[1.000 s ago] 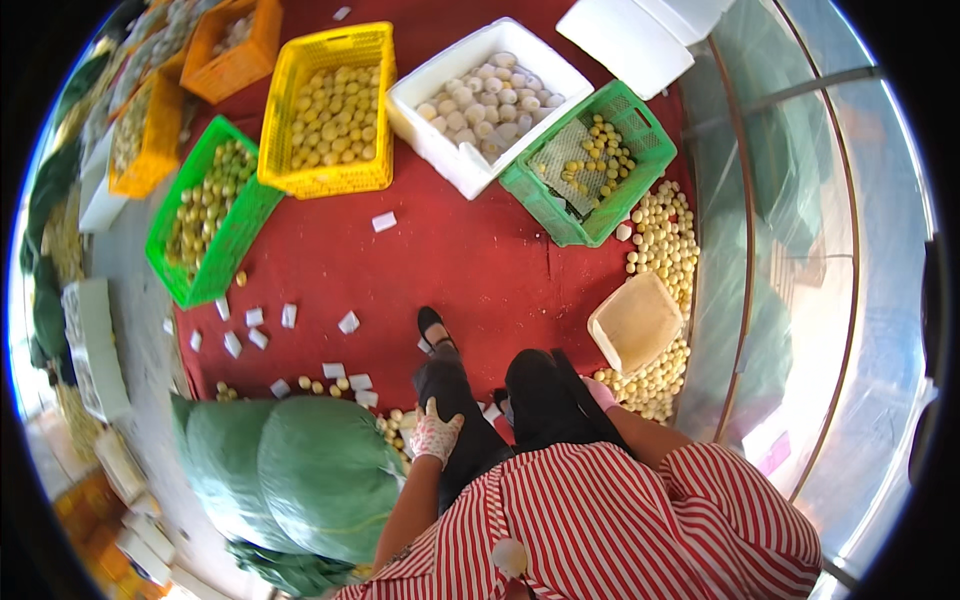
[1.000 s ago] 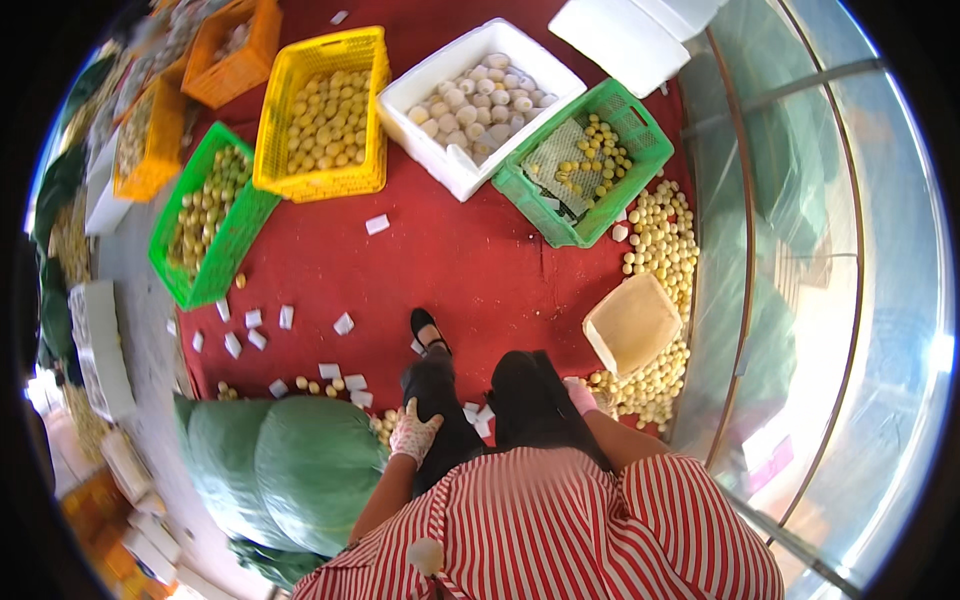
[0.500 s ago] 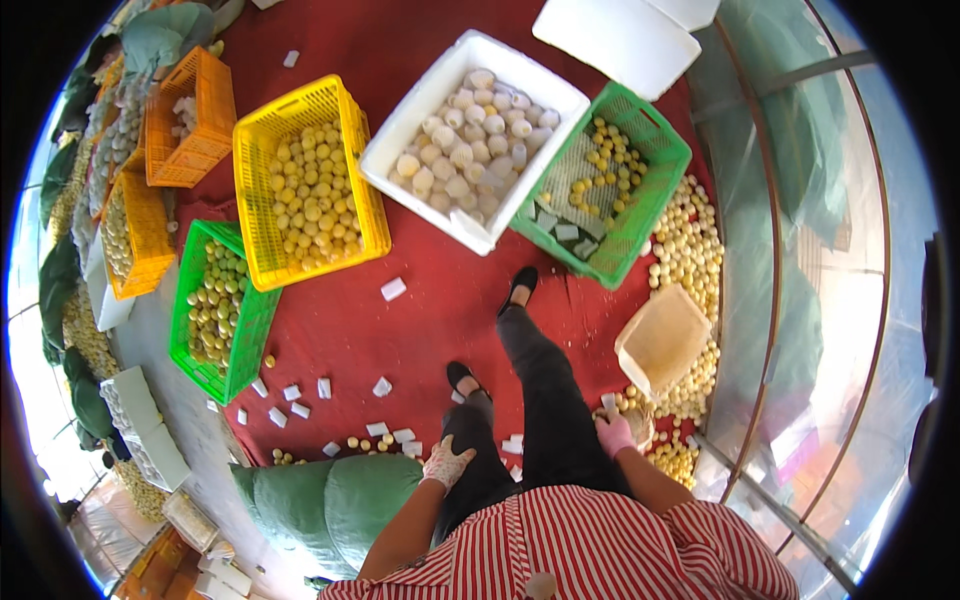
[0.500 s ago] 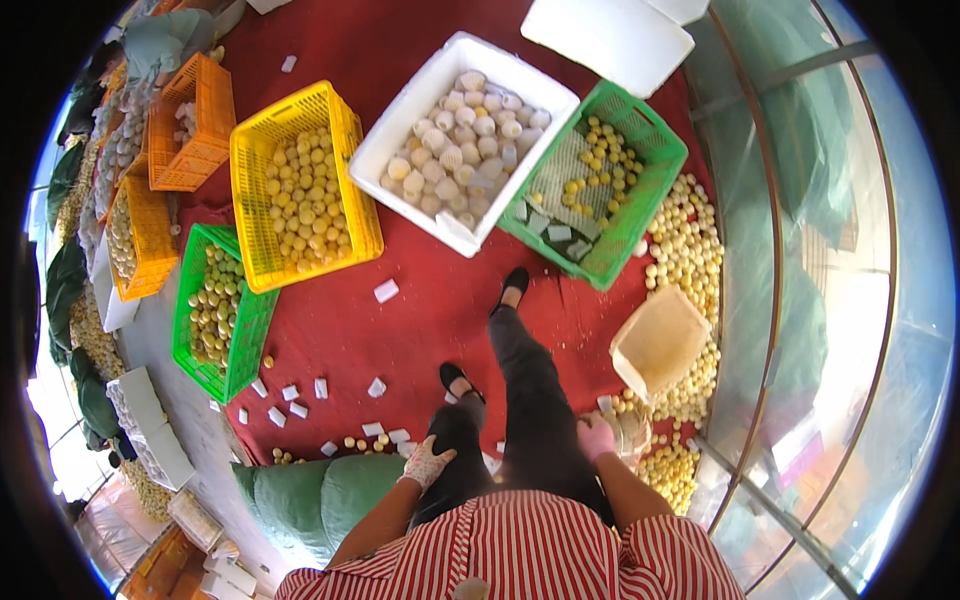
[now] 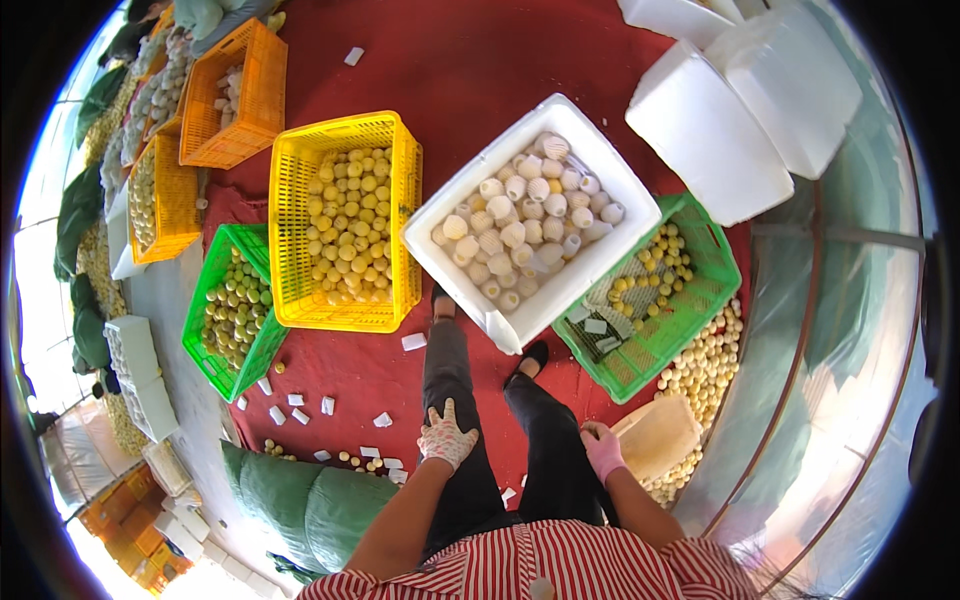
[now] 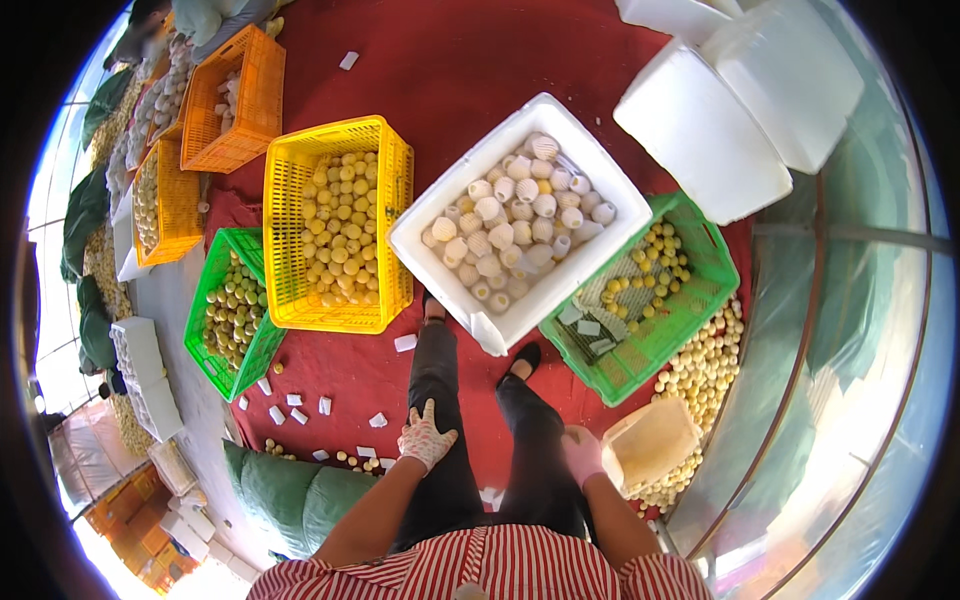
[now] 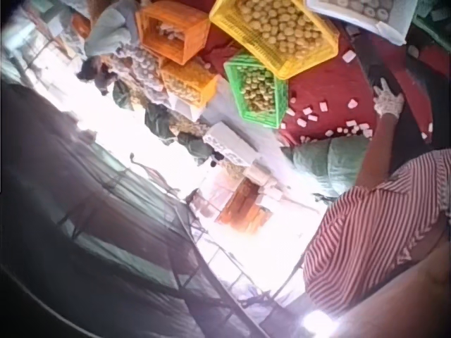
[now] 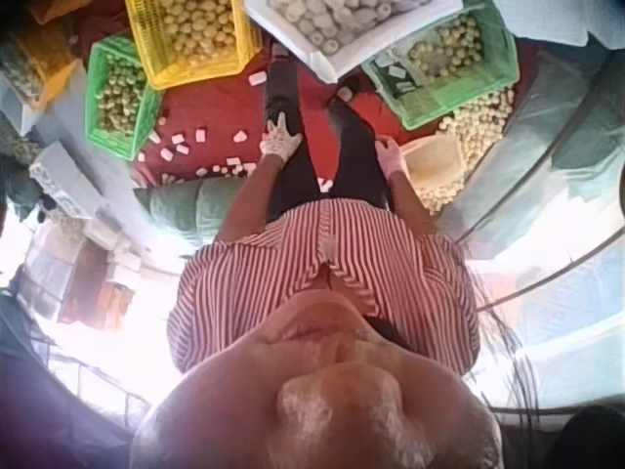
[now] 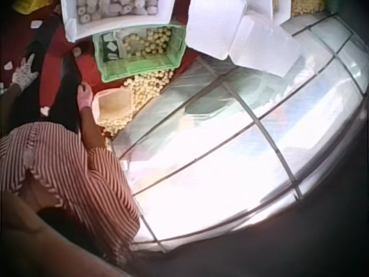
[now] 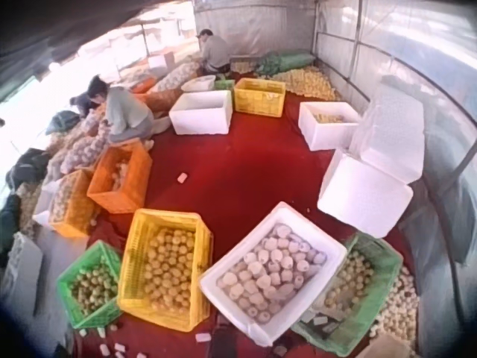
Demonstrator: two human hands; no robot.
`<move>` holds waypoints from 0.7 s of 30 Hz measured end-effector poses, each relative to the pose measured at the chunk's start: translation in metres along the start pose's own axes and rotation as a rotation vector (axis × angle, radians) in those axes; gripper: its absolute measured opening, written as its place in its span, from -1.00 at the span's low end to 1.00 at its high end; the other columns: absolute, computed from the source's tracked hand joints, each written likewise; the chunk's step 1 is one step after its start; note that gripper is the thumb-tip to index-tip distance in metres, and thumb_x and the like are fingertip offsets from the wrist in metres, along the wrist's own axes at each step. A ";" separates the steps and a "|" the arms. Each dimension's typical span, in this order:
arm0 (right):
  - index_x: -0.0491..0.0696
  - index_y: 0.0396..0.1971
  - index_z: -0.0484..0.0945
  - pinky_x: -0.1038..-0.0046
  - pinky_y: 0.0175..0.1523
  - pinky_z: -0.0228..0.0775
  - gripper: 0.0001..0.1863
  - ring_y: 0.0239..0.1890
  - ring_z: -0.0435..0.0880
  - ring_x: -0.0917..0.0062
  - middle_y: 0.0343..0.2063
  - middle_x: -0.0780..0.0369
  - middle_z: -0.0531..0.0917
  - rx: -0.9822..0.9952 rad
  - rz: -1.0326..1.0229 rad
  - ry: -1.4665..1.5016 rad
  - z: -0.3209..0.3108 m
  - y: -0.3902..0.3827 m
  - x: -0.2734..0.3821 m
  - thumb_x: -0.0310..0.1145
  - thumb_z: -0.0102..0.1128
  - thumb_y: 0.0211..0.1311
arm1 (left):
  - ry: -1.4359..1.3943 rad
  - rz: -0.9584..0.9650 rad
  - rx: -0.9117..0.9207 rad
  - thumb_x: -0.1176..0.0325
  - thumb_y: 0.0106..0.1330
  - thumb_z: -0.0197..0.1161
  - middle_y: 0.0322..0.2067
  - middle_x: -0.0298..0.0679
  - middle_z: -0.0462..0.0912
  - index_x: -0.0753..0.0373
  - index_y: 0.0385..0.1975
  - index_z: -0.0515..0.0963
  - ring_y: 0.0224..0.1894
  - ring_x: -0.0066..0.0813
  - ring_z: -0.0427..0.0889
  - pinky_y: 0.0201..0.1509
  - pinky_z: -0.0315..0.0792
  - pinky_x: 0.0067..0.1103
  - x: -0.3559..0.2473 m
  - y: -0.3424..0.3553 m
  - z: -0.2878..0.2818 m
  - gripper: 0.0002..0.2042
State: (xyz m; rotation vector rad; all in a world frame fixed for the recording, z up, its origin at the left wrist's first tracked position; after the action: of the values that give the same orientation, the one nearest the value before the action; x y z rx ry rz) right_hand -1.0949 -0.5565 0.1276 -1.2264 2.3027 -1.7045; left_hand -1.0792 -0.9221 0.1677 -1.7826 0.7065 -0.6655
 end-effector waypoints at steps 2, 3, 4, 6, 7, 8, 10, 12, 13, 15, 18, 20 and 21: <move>-0.22 -0.06 0.57 0.47 0.05 0.44 -0.67 -0.13 0.64 0.46 -0.20 0.13 0.69 -0.008 0.008 -0.042 0.007 -0.003 0.031 -0.35 0.18 0.24 | 0.061 0.008 0.007 -0.10 0.16 0.28 0.46 -0.03 -0.09 -0.12 0.48 -0.17 0.34 0.12 0.26 0.33 0.24 -0.16 -0.008 0.022 -0.016 -0.05; -0.22 -0.06 0.57 0.47 0.05 0.44 -0.67 -0.13 0.64 0.46 -0.20 0.13 0.69 -0.008 0.026 -0.082 0.007 -0.007 0.051 -0.35 0.18 0.24 | 0.049 0.006 0.017 -0.10 0.16 0.29 0.46 -0.02 -0.08 -0.12 0.48 -0.18 0.34 0.12 0.26 0.32 0.25 -0.16 -0.011 0.035 -0.029 -0.04; -0.22 -0.06 0.57 0.47 0.06 0.44 -0.67 -0.13 0.64 0.46 -0.21 0.13 0.68 -0.014 0.037 -0.116 0.012 0.000 0.069 -0.35 0.18 0.24 | 0.038 0.009 0.017 -0.09 0.15 0.29 0.46 -0.02 -0.08 -0.12 0.48 -0.19 0.33 0.13 0.26 0.32 0.25 -0.16 -0.015 0.050 -0.047 -0.03; -0.20 -0.05 0.57 0.45 0.08 0.43 -0.64 -0.08 0.64 0.44 -0.17 0.09 0.68 -0.011 0.123 0.012 0.031 0.011 0.059 -0.32 0.20 0.22 | 0.047 0.008 0.035 -0.07 0.13 0.32 0.44 0.01 -0.04 -0.10 0.47 -0.11 0.32 0.10 0.29 0.29 0.29 -0.17 -0.013 0.070 -0.080 -0.05; -0.20 -0.04 0.57 0.45 0.08 0.43 -0.64 -0.07 0.64 0.43 -0.17 0.09 0.68 -0.012 0.170 0.017 0.038 0.012 0.058 -0.31 0.20 0.22 | 0.025 0.011 0.050 -0.07 0.13 0.32 0.44 0.02 -0.02 -0.10 0.47 -0.09 0.32 0.07 0.30 0.29 0.29 -0.18 -0.010 0.080 -0.089 -0.06; -0.20 -0.04 0.57 0.45 0.08 0.43 -0.63 -0.07 0.65 0.43 -0.16 0.08 0.68 -0.012 0.216 0.019 0.043 0.011 0.057 -0.31 0.21 0.21 | 0.001 0.012 0.066 -0.06 0.13 0.33 0.43 0.03 -0.01 -0.09 0.46 -0.07 0.32 0.05 0.30 0.28 0.30 -0.19 -0.006 0.087 -0.096 -0.07; -0.19 -0.03 0.57 0.47 0.11 0.42 -0.62 -0.06 0.64 0.44 -0.13 0.11 0.68 0.098 0.164 -0.155 0.073 0.016 0.073 -0.31 0.23 0.20 | -0.005 0.023 0.061 -0.06 0.12 0.34 0.41 0.02 0.05 -0.07 0.45 -0.01 0.31 0.04 0.32 0.26 0.33 -0.24 0.002 0.102 -0.106 -0.10; -0.19 -0.01 0.56 0.48 0.13 0.41 -0.61 -0.04 0.64 0.45 -0.10 0.11 0.68 0.193 0.103 -0.191 0.106 0.029 0.078 -0.32 0.23 0.20 | 0.001 0.010 0.079 -0.05 0.13 0.34 0.41 0.02 0.07 -0.07 0.45 0.01 0.30 0.04 0.33 0.26 0.32 -0.23 0.007 0.113 -0.116 -0.11; -0.19 0.00 0.56 0.48 0.13 0.42 -0.61 -0.05 0.64 0.45 -0.11 0.12 0.68 0.190 0.106 -0.178 0.117 0.033 0.091 -0.32 0.23 0.20 | -0.019 0.011 0.070 -0.04 0.14 0.33 0.40 0.02 0.09 -0.03 0.43 0.07 0.29 0.03 0.34 0.27 0.31 -0.23 0.008 0.115 -0.122 -0.15; -0.19 0.00 0.56 0.47 0.12 0.43 -0.61 -0.06 0.65 0.46 -0.11 0.12 0.68 0.185 0.111 -0.154 0.144 0.043 0.118 -0.33 0.23 0.20 | -0.041 0.023 0.059 -0.03 0.16 0.32 0.39 0.02 0.11 0.00 0.41 0.11 0.27 0.01 0.35 0.26 0.31 -0.24 0.012 0.127 -0.132 -0.18; -0.19 0.01 0.55 0.47 0.12 0.43 -0.61 -0.05 0.65 0.46 -0.10 0.11 0.68 0.249 0.115 -0.250 0.175 0.054 0.176 -0.36 0.24 0.20 | -0.068 0.038 0.051 0.00 0.17 0.31 0.36 0.01 0.18 0.06 0.37 0.19 0.26 -0.04 0.36 0.25 0.32 -0.25 0.013 0.137 -0.154 -0.24; -0.20 0.02 0.54 0.46 0.13 0.42 -0.62 -0.02 0.64 0.44 -0.09 0.11 0.67 0.242 0.048 -0.278 0.185 0.065 0.188 -0.39 0.23 0.21 | -0.079 0.043 0.038 0.01 0.15 0.31 0.35 -0.01 0.21 0.07 0.35 0.22 0.26 -0.07 0.37 0.25 0.33 -0.27 0.016 0.142 -0.160 -0.24; -0.20 0.02 0.54 0.45 0.14 0.42 -0.62 -0.02 0.64 0.44 -0.09 0.10 0.67 0.235 0.077 -0.250 0.187 0.070 0.197 -0.40 0.23 0.21 | -0.089 0.043 0.042 0.02 0.15 0.31 0.35 -0.02 0.21 0.07 0.35 0.23 0.27 -0.07 0.36 0.24 0.34 -0.27 0.016 0.142 -0.165 -0.25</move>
State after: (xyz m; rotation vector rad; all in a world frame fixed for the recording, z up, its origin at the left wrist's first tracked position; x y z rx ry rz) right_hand -1.1866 -0.8165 0.0764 -1.2091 1.9217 -1.6343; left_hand -1.2089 -1.0747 0.0810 -1.7420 0.6643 -0.5651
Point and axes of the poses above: each hand's wrist, its own y-axis towards the middle knuckle, its own z-axis out of the palm, x = y × z, the point moved 7 cm from there along y, towards the middle knuckle
